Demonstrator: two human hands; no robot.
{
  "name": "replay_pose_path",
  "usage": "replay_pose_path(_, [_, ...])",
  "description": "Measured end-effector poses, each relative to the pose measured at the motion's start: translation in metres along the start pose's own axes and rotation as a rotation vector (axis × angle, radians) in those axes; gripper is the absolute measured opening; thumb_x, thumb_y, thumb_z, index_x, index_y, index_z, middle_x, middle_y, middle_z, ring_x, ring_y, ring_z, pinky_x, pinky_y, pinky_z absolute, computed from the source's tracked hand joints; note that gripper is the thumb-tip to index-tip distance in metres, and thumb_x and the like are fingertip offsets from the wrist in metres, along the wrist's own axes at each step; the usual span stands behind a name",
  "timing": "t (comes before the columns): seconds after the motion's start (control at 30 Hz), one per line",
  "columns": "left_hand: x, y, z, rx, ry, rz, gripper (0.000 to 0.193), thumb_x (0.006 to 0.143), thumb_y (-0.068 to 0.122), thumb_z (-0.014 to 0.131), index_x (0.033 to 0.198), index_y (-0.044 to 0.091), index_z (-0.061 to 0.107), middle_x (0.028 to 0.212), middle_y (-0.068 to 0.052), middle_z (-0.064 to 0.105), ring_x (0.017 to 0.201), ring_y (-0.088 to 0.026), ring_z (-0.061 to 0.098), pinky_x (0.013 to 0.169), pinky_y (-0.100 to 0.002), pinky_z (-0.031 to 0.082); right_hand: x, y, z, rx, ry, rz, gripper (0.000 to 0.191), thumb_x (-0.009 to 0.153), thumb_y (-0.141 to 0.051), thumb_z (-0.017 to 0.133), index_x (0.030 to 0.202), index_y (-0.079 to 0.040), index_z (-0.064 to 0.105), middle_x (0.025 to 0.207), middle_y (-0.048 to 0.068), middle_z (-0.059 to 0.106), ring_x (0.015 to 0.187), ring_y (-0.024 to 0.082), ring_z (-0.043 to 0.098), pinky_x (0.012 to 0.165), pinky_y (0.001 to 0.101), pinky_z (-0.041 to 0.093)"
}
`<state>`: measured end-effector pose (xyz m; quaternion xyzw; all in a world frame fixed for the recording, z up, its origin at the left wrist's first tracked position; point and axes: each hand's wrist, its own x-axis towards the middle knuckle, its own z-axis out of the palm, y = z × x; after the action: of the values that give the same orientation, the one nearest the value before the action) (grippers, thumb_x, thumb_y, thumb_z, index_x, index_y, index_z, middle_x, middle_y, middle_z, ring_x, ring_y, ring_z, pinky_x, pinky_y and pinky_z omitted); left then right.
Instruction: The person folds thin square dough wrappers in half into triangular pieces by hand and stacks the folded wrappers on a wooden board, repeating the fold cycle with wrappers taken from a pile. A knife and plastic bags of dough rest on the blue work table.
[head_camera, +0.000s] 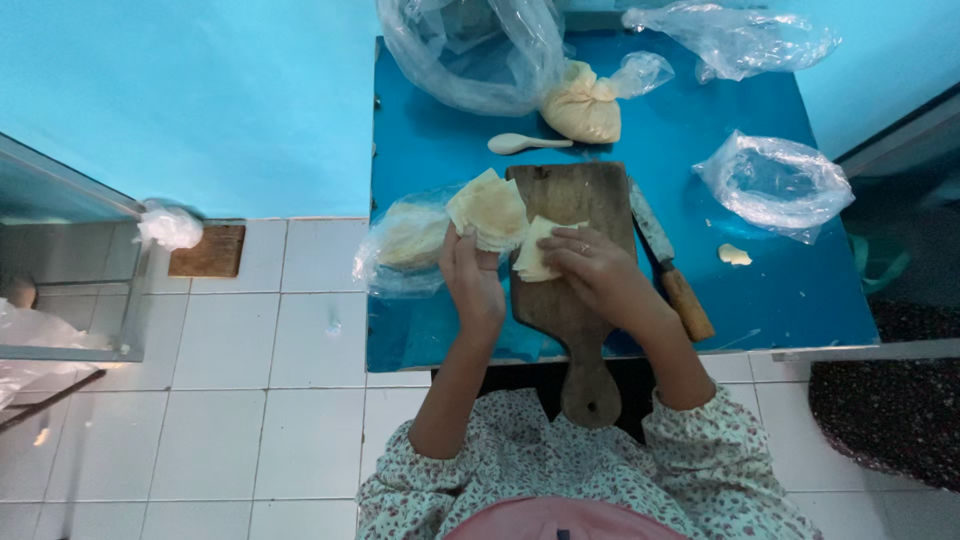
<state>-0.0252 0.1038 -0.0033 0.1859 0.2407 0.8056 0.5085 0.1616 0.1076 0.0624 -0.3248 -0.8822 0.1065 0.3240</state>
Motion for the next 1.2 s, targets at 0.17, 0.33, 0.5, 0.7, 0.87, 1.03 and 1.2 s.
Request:
replay_pose_path(0.17, [-0.003,0.001,0.002,0.019,-0.120,-0.112,0.047,0.107,0.025,0.047,0.145,-0.003,0.047,0.140,-0.014,0.059,0.128,-0.026,0.062,0.108,-0.043,0.052,0.003,-0.019,-0.011,0.004,0.102,0.086,0.031,0.088,-0.001,0.071,0.119,-0.006,0.073,0.126,0.013,0.072,0.120,0.033,0.069,0.102,0.0483,0.052])
replay_pose_path(0.33, [-0.004,-0.010,0.005,0.139,-0.263,-0.386,0.044,0.108,0.031,0.043,0.138,0.002,0.055,0.131,-0.008,0.064,0.119,-0.017,0.064,0.103,-0.033,0.051,0.013,-0.041,-0.010,0.160,0.397,0.134,0.026,0.088,-0.001,0.080,0.113,-0.003,0.072,0.116,0.013,0.074,0.109,0.028,0.074,0.092,0.0373,0.059])
replay_pose_path(0.5, [-0.008,-0.012,-0.003,0.392,-0.404,-0.385,0.032,0.109,0.027,0.046,0.121,0.000,0.060,0.108,-0.003,0.063,0.102,-0.011,0.061,0.092,-0.030,0.052,0.026,-0.053,0.000,0.160,0.445,0.248,0.021,0.085,-0.001,0.084,0.102,-0.002,0.070,0.104,0.012,0.073,0.091,0.023,0.074,0.080,0.0337,0.058])
replay_pose_path(0.7, [-0.012,-0.007,0.006,0.634,-0.538,-0.167,0.023,0.109,0.019,0.055,0.117,-0.002,0.062,0.095,0.000,0.061,0.088,-0.006,0.055,0.077,-0.025,0.049,0.025,-0.051,0.006,0.162,0.494,0.282,0.019,0.084,0.003,0.080,0.099,-0.002,0.069,0.101,0.011,0.072,0.089,0.021,0.074,0.078,0.0321,0.057])
replay_pose_path(0.87, [-0.014,-0.001,0.015,0.703,-0.536,-0.081,0.024,0.108,0.017,0.056,0.120,-0.003,0.065,0.097,0.000,0.067,0.090,-0.003,0.058,0.075,-0.023,0.051,0.019,-0.044,0.015,0.173,0.495,0.302,0.017,0.086,0.004,0.078,0.100,-0.001,0.069,0.100,0.011,0.070,0.089,0.020,0.073,0.078,0.0304,0.057])
replay_pose_path(1.03, [-0.010,-0.002,0.012,0.777,-0.486,-0.082,0.030,0.111,0.022,0.052,0.118,-0.003,0.067,0.089,0.000,0.068,0.082,-0.004,0.058,0.067,-0.025,0.048,0.007,-0.025,0.025,0.606,0.513,0.392,0.012,0.097,0.002,0.072,0.107,0.001,0.067,0.106,0.005,0.068,0.098,0.013,0.069,0.086,0.0287,0.059])
replay_pose_path(1.2, [-0.006,-0.005,0.010,0.459,-0.352,-0.233,0.035,0.109,0.023,0.053,0.130,-0.003,0.064,0.106,-0.003,0.070,0.091,-0.009,0.065,0.076,-0.027,0.055,-0.006,0.000,0.033,0.995,0.552,0.591,0.011,0.102,-0.003,0.066,0.111,0.001,0.069,0.111,0.006,0.072,0.100,0.014,0.068,0.088,0.0295,0.056])
